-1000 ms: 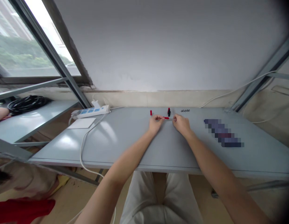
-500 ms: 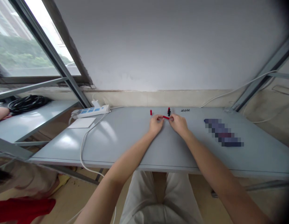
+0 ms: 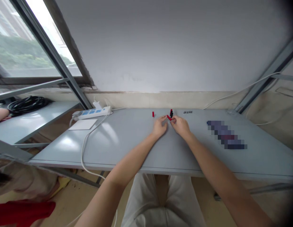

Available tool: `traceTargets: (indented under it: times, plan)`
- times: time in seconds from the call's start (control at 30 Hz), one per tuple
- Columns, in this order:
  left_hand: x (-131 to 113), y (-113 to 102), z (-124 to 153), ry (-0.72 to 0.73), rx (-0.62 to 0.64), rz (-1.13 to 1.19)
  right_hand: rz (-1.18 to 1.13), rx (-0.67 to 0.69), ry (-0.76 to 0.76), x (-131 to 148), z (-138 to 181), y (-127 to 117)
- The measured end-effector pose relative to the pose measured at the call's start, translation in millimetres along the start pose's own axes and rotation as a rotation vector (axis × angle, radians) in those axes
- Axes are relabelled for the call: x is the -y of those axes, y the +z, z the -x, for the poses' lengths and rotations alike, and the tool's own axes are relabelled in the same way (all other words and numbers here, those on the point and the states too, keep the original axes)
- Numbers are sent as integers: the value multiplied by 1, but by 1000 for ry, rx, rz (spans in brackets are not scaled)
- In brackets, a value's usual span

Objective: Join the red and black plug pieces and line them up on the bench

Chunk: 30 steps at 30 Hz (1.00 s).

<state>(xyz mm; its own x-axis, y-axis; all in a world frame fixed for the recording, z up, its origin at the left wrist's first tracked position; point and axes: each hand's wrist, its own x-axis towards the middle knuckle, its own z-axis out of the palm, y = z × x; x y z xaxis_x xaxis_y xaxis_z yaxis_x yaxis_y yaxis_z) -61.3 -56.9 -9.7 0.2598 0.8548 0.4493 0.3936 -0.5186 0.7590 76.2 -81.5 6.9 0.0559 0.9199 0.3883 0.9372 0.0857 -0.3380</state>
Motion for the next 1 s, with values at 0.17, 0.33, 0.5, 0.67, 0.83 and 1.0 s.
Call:
traceTargets:
  times: [0.17, 0.33, 0.5, 0.67, 0.83, 1.0]
  plan:
    - [-2, -2, 0, 8, -16, -9, -75, 2, -9, -2, 0, 2]
    - [-7, -11, -4, -19, -102, 21, -179, -23, 66, -1, -3, 5]
    - [-9, -22, -9, -174, -281, 150, -376, 23, 161, 1, -8, 8]
    - [0, -33, -15, -316, -459, 362, -528, 134, 168, 11, -24, 19]
    - [12, -45, -21, -454, -657, 549, -498, 162, 170, 30, -45, 36]
    - [20, -50, -23, -542, -695, 582, -364, 99, 163, 48, -55, 52]
